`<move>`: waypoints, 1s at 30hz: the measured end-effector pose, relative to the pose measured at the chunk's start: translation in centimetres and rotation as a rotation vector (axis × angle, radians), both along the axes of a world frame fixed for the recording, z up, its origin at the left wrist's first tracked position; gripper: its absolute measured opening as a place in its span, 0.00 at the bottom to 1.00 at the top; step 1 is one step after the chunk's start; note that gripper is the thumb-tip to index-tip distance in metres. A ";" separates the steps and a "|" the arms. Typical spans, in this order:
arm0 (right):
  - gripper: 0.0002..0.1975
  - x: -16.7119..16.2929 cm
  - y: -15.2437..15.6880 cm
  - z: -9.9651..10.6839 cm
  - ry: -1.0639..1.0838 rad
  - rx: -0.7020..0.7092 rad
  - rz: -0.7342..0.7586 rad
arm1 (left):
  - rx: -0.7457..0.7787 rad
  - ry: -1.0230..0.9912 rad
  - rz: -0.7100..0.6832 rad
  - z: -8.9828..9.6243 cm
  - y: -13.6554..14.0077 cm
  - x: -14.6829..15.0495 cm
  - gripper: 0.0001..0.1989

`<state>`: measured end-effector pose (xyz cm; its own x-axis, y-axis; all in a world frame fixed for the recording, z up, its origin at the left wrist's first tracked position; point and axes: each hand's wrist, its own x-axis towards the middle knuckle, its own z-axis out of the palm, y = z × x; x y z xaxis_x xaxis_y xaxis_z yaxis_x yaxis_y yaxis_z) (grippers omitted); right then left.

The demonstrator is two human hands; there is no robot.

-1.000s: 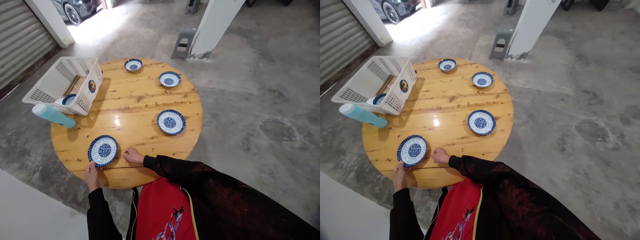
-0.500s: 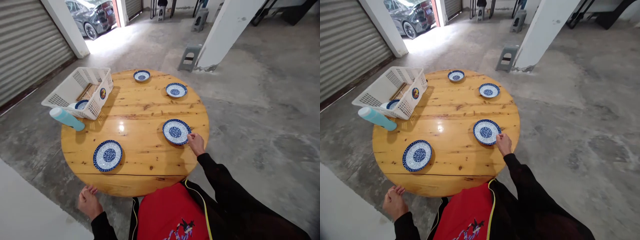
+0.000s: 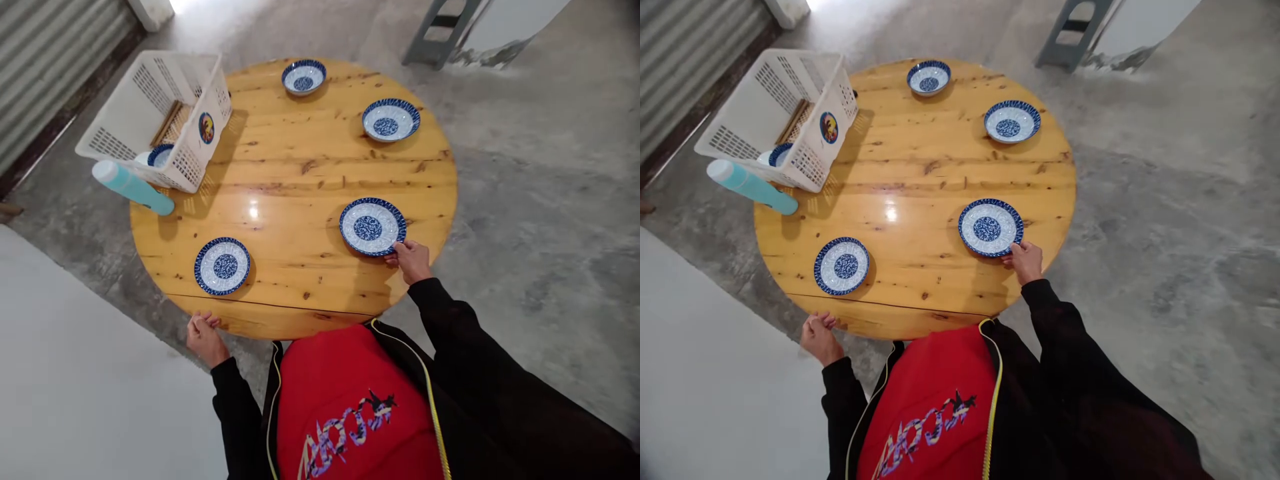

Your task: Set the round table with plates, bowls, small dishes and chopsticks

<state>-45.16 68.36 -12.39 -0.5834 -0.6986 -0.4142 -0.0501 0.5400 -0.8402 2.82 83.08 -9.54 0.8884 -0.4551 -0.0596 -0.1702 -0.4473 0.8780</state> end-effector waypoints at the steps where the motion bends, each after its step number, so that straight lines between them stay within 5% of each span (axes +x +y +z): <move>1: 0.09 0.2 -0.1 0.1 -0.029 -0.004 -0.029 | -0.008 0.031 0.005 -0.3 -0.4 0.0 0.15; 9: 0.17 1.4 1.1 1.3 -0.120 -0.003 -0.102 | -0.008 0.280 -0.023 -1.6 -4.2 -0.2 0.16; 30: 0.10 2.9 1.8 1.1 -0.184 -0.035 -0.035 | 0.014 0.231 -0.109 -1.7 -6.5 1.5 0.10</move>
